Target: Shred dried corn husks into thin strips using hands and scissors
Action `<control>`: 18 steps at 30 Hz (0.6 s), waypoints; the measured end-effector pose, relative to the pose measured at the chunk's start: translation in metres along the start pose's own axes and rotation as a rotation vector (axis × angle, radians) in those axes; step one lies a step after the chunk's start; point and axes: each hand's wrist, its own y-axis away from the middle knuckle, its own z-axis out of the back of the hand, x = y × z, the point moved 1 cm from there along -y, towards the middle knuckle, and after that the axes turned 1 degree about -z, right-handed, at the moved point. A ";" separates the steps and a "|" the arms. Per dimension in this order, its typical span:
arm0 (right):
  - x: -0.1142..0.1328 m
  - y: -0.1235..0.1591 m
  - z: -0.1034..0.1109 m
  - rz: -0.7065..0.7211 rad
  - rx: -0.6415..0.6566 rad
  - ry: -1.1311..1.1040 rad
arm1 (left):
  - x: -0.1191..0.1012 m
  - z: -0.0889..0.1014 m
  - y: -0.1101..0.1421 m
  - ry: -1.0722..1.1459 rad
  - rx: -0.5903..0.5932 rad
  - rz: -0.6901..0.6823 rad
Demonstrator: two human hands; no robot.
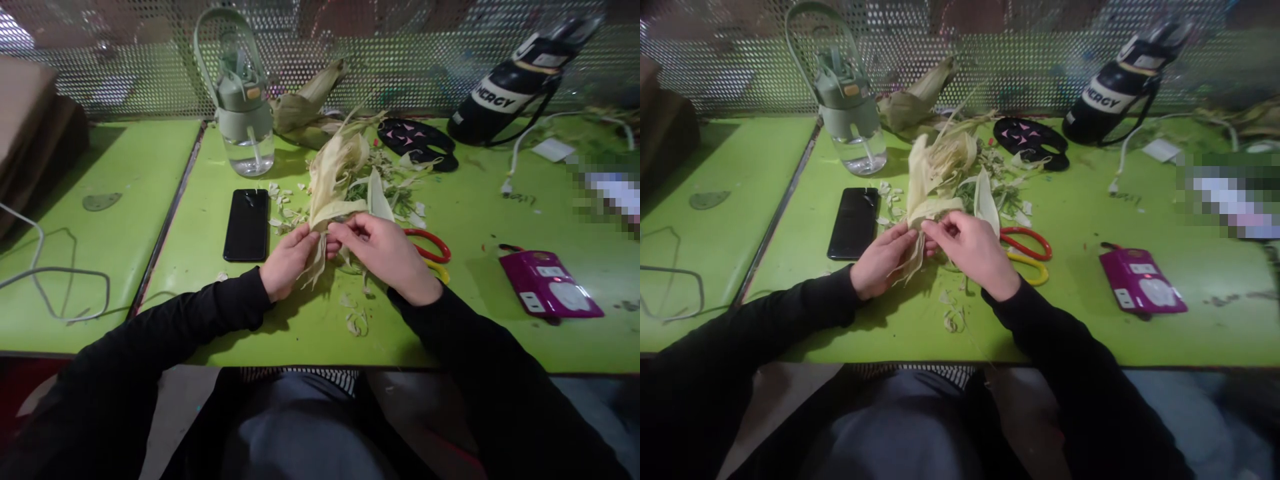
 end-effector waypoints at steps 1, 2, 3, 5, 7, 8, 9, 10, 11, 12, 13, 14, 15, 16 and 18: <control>0.002 0.001 0.000 0.018 0.004 0.027 | -0.001 0.000 0.000 0.020 -0.028 -0.040; 0.004 0.002 0.000 0.035 0.016 0.040 | -0.002 0.001 0.000 0.040 -0.042 -0.077; 0.005 0.003 -0.001 0.047 0.044 0.033 | -0.002 0.001 0.000 0.057 -0.042 -0.105; 0.005 0.004 -0.005 0.052 0.125 -0.031 | -0.003 0.002 -0.001 0.084 -0.017 -0.128; 0.003 0.003 -0.010 0.041 0.183 -0.131 | -0.003 0.003 -0.001 0.105 -0.001 -0.125; 0.001 0.003 -0.011 0.032 0.190 -0.176 | -0.003 0.002 -0.001 0.113 0.005 -0.123; 0.000 0.003 -0.013 0.024 0.184 -0.210 | -0.003 0.002 -0.001 0.119 0.008 -0.119; 0.000 0.003 -0.014 0.019 0.175 -0.231 | -0.003 0.001 -0.001 0.122 0.008 -0.113; -0.001 0.003 -0.014 0.014 0.168 -0.244 | -0.003 0.001 -0.001 0.121 0.001 -0.105; -0.001 0.003 -0.015 0.013 0.161 -0.250 | -0.003 0.001 -0.001 0.116 -0.012 -0.097; -0.001 0.003 -0.015 0.014 0.152 -0.253 | -0.003 0.000 0.000 0.110 -0.027 -0.091; -0.002 0.004 -0.015 0.017 0.142 -0.254 | -0.003 0.000 0.000 0.103 -0.043 -0.087; -0.002 0.004 -0.015 0.022 0.131 -0.254 | -0.003 0.000 0.000 0.097 -0.056 -0.083; -0.002 0.004 -0.015 0.027 0.123 -0.255 | -0.004 0.000 0.000 0.093 -0.067 -0.081; -0.002 0.004 -0.016 0.040 0.113 -0.263 | -0.004 0.001 0.001 0.089 -0.082 -0.078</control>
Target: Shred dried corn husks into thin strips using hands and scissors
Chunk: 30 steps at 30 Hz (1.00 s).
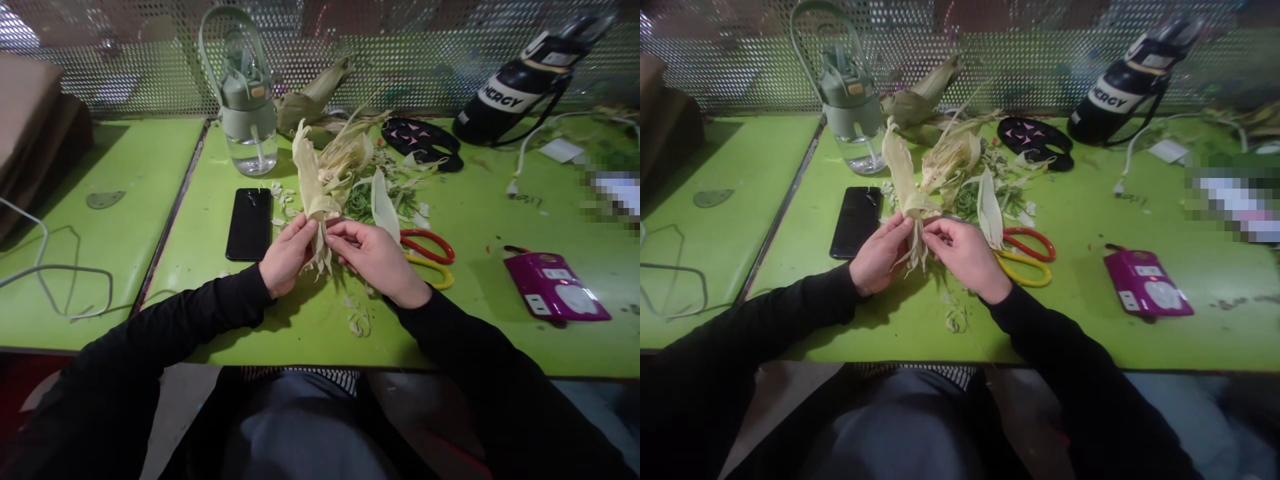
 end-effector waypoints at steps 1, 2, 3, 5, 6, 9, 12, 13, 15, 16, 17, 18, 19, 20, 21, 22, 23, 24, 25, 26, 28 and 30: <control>-0.001 0.000 0.000 0.005 -0.003 -0.006 | 0.000 0.000 0.000 -0.004 -0.006 0.005; -0.001 0.000 -0.001 0.009 -0.008 -0.011 | 0.000 0.000 0.001 -0.010 -0.013 0.011; -0.002 0.000 -0.002 0.011 -0.013 -0.015 | 0.000 0.000 0.001 -0.014 -0.019 0.015; -0.004 -0.001 -0.003 0.017 -0.027 -0.016 | 0.000 0.000 0.001 -0.025 -0.029 0.021; -0.005 -0.001 -0.004 0.021 -0.035 -0.014 | 0.000 -0.001 0.002 -0.033 -0.031 0.024; -0.005 0.000 -0.006 0.012 -0.028 -0.006 | -0.001 -0.002 0.003 -0.059 -0.009 0.017; -0.002 0.001 -0.007 -0.019 0.025 0.014 | 0.000 -0.002 0.003 -0.078 0.035 -0.047; 0.000 0.001 -0.006 -0.025 0.041 0.018 | 0.001 -0.001 0.003 -0.087 0.041 -0.074; 0.002 0.002 -0.006 -0.032 0.071 0.011 | 0.003 0.000 0.002 -0.099 0.045 -0.119; 0.003 0.002 -0.006 -0.039 0.095 -0.001 | 0.005 0.001 0.002 -0.096 0.051 -0.137; 0.003 0.002 -0.007 -0.049 0.121 -0.016 | 0.006 0.002 0.002 -0.088 0.061 -0.154; 0.002 0.002 -0.007 -0.063 0.148 -0.030 | 0.007 0.003 0.002 -0.077 0.071 -0.166; 0.002 0.001 -0.007 -0.077 0.169 -0.047 | 0.007 0.003 0.002 -0.065 0.079 -0.168; 0.001 0.001 -0.007 -0.091 0.182 -0.066 | 0.007 0.003 0.001 -0.052 0.080 -0.160; -0.001 0.001 -0.007 -0.104 0.189 -0.084 | 0.007 0.004 0.001 -0.040 0.075 -0.139; -0.002 0.001 -0.007 -0.113 0.187 -0.103 | 0.007 0.004 0.000 -0.028 0.068 -0.106; -0.003 0.000 -0.007 -0.121 0.181 -0.124 | 0.006 0.005 0.000 -0.020 0.067 -0.065; -0.004 0.000 -0.006 -0.130 0.177 -0.147 | 0.006 0.005 -0.001 -0.015 0.075 -0.024; -0.005 0.000 -0.006 -0.139 0.172 -0.173 | 0.006 0.006 -0.001 -0.015 0.091 0.009; -0.006 0.000 -0.005 -0.146 0.168 -0.204 | 0.006 0.007 -0.001 -0.016 0.110 0.032; -0.007 -0.001 -0.004 -0.157 0.163 -0.271 | 0.006 0.008 -0.002 -0.009 0.149 0.050; -0.007 -0.001 -0.003 -0.158 0.162 -0.302 | 0.006 0.009 -0.002 0.006 0.174 0.051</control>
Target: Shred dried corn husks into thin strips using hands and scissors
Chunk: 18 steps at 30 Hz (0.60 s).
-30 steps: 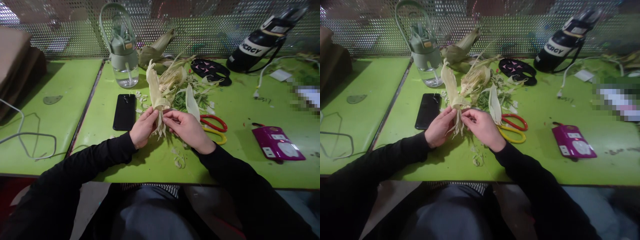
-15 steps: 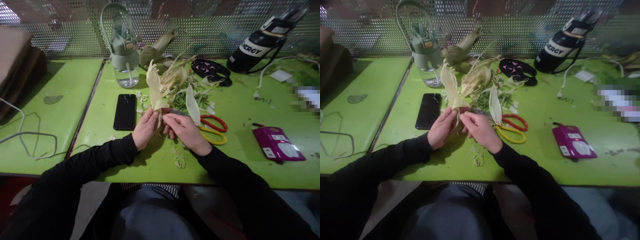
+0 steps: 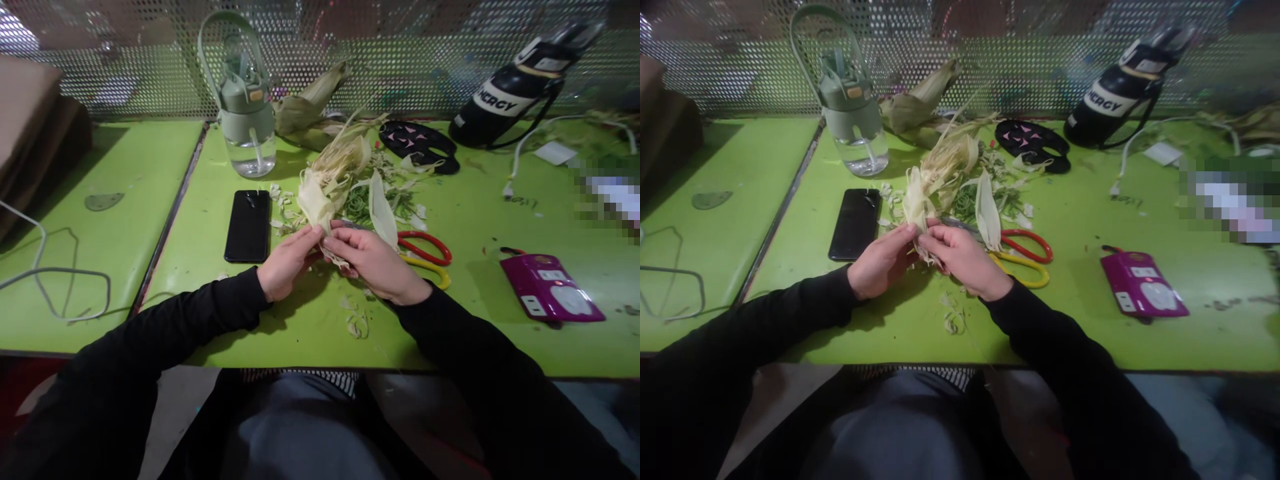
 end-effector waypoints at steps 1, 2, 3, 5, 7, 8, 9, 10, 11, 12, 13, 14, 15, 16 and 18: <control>0.000 0.000 0.000 0.003 -0.001 0.014 | 0.000 0.000 0.000 0.002 0.007 0.001; 0.001 0.000 0.000 0.005 -0.005 0.048 | 0.001 0.001 0.000 -0.001 0.011 0.003; 0.002 0.000 0.000 0.010 -0.012 0.097 | 0.001 0.001 0.000 -0.006 0.010 0.004; 0.004 0.001 0.001 0.020 -0.023 0.214 | 0.002 0.000 -0.001 -0.016 -0.003 -0.001; 0.008 0.001 0.003 0.036 -0.036 0.329 | 0.003 0.000 -0.001 -0.016 -0.035 -0.021; 0.010 0.002 0.005 0.053 -0.058 0.383 | 0.003 0.000 -0.002 -0.015 -0.059 -0.032; 0.012 0.002 0.006 0.074 -0.095 0.429 | 0.003 0.000 -0.002 -0.017 -0.084 -0.041; 0.014 0.003 0.008 0.094 -0.138 0.458 | 0.003 0.000 -0.001 -0.022 -0.100 -0.047; 0.015 0.003 0.010 0.109 -0.179 0.469 | 0.003 -0.001 -0.001 -0.030 -0.104 -0.042; 0.016 0.003 0.012 0.117 -0.210 0.466 | 0.002 -0.002 0.000 -0.042 -0.098 -0.028; 0.015 0.003 0.013 0.114 -0.227 0.448 | 0.002 -0.003 0.001 -0.062 -0.081 -0.006; 0.014 0.003 0.014 0.105 -0.228 0.410 | 0.001 -0.005 0.002 -0.089 -0.064 0.019; 0.013 0.002 0.015 0.095 -0.221 0.354 | 0.001 -0.006 0.004 -0.120 -0.057 0.039; 0.011 0.001 0.015 0.087 -0.214 0.283 | 0.000 -0.007 0.005 -0.152 -0.060 0.053; 0.007 -0.001 0.015 0.091 -0.220 0.126 | 0.000 -0.009 0.008 -0.202 -0.086 0.056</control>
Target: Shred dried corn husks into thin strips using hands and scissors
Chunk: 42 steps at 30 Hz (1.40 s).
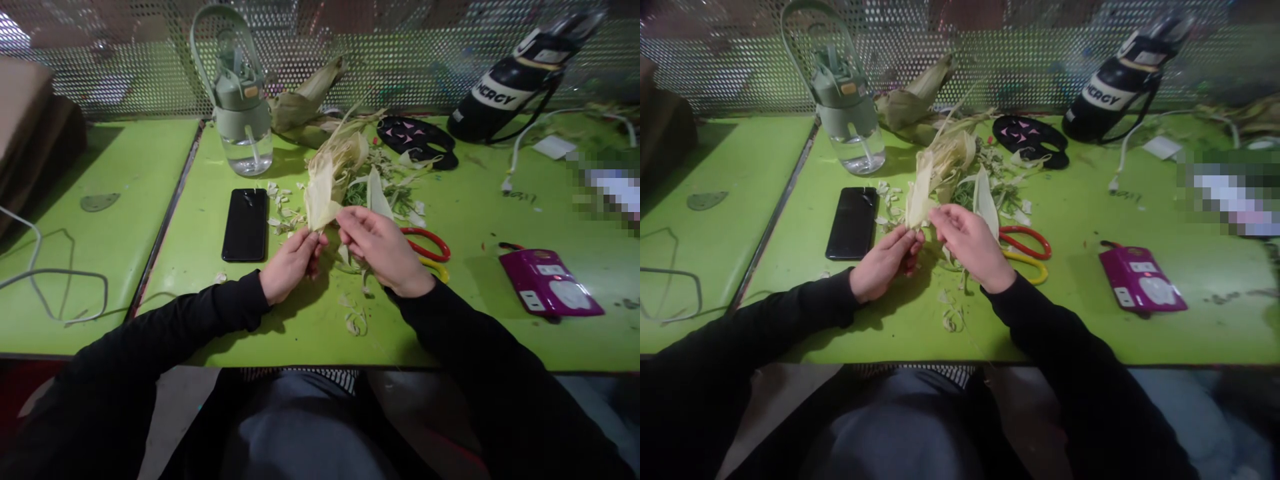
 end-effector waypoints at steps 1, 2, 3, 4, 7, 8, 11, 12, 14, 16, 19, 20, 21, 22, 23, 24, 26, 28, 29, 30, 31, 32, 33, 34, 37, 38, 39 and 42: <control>-0.001 -0.001 -0.001 0.006 -0.016 -0.057 | 0.001 0.000 0.001 -0.012 -0.012 0.003; -0.002 -0.002 -0.001 0.022 -0.046 -0.083 | 0.002 -0.001 0.001 -0.016 -0.019 0.010; -0.003 -0.002 -0.001 0.044 -0.081 -0.076 | 0.004 -0.001 0.001 -0.014 -0.016 0.023; -0.003 -0.003 -0.002 0.070 -0.117 -0.044 | 0.006 -0.001 0.001 -0.007 -0.006 0.040; 0.001 -0.004 -0.001 0.145 -0.139 0.088 | 0.011 -0.001 0.002 0.014 0.049 0.110; 0.003 -0.004 0.000 0.166 -0.095 0.126 | 0.013 0.000 0.002 0.020 0.068 0.131; 0.008 -0.005 0.004 0.221 0.063 0.190 | 0.013 0.001 0.002 0.061 0.107 0.165; 0.008 -0.005 0.007 0.232 0.065 0.196 | 0.013 0.001 0.002 0.088 0.117 0.166; 0.007 -0.007 0.013 0.236 -0.042 0.188 | 0.013 0.001 0.002 0.143 0.131 0.156; 0.003 -0.010 0.018 0.192 -0.148 0.172 | 0.013 0.001 0.002 0.166 0.135 0.118; -0.006 -0.013 0.018 0.051 -0.069 0.095 | 0.017 0.001 0.001 0.065 0.114 0.015; -0.008 -0.014 0.016 0.006 -0.013 0.041 | 0.018 0.002 0.001 -0.003 0.109 -0.022; -0.010 -0.014 0.013 -0.028 0.029 -0.025 | 0.020 0.003 0.001 -0.081 0.112 -0.059; -0.011 -0.013 0.011 -0.049 0.053 -0.095 | 0.022 0.004 0.000 -0.163 0.123 -0.099; -0.011 -0.013 0.008 -0.058 0.064 -0.159 | 0.023 0.006 0.000 -0.244 0.140 -0.145; -0.010 -0.012 0.006 -0.053 0.062 -0.214 | 0.024 0.007 0.000 -0.320 0.164 -0.195; -0.007 -0.010 0.003 -0.023 0.041 -0.288 | 0.024 0.010 0.000 -0.459 0.198 -0.290; -0.003 -0.009 0.003 0.024 0.001 -0.329 | 0.023 0.011 0.001 -0.555 0.208 -0.338; 0.000 -0.008 0.004 0.047 -0.030 -0.341 | 0.023 0.011 0.001 -0.571 0.208 -0.339; 0.002 -0.007 0.005 0.069 -0.068 -0.348 | 0.023 0.011 0.001 -0.560 0.205 -0.326; 0.003 -0.007 0.006 0.092 -0.109 -0.352 | 0.024 0.011 0.000 -0.523 0.198 -0.302; 0.005 -0.006 0.007 0.112 -0.149 -0.352 | 0.025 0.010 -0.001 -0.467 0.183 -0.273; 0.006 -0.006 0.007 0.129 -0.187 -0.349 | 0.026 0.010 -0.002 -0.404 0.158 -0.244; 0.007 -0.005 0.008 0.142 -0.217 -0.343 | 0.027 0.009 -0.003 -0.345 0.130 -0.224; 0.006 -0.004 0.009 0.169 -0.244 -0.324 | 0.027 0.007 -0.005 -0.231 0.071 -0.203; 0.005 -0.004 0.009 0.174 -0.235 -0.316 | 0.026 0.007 -0.005 -0.211 0.070 -0.198; 0.004 -0.004 0.009 0.178 -0.222 -0.306 | 0.025 0.006 -0.005 -0.196 0.073 -0.186; 0.001 -0.006 0.013 0.174 -0.189 -0.249 | 0.022 0.004 -0.003 -0.162 0.069 -0.105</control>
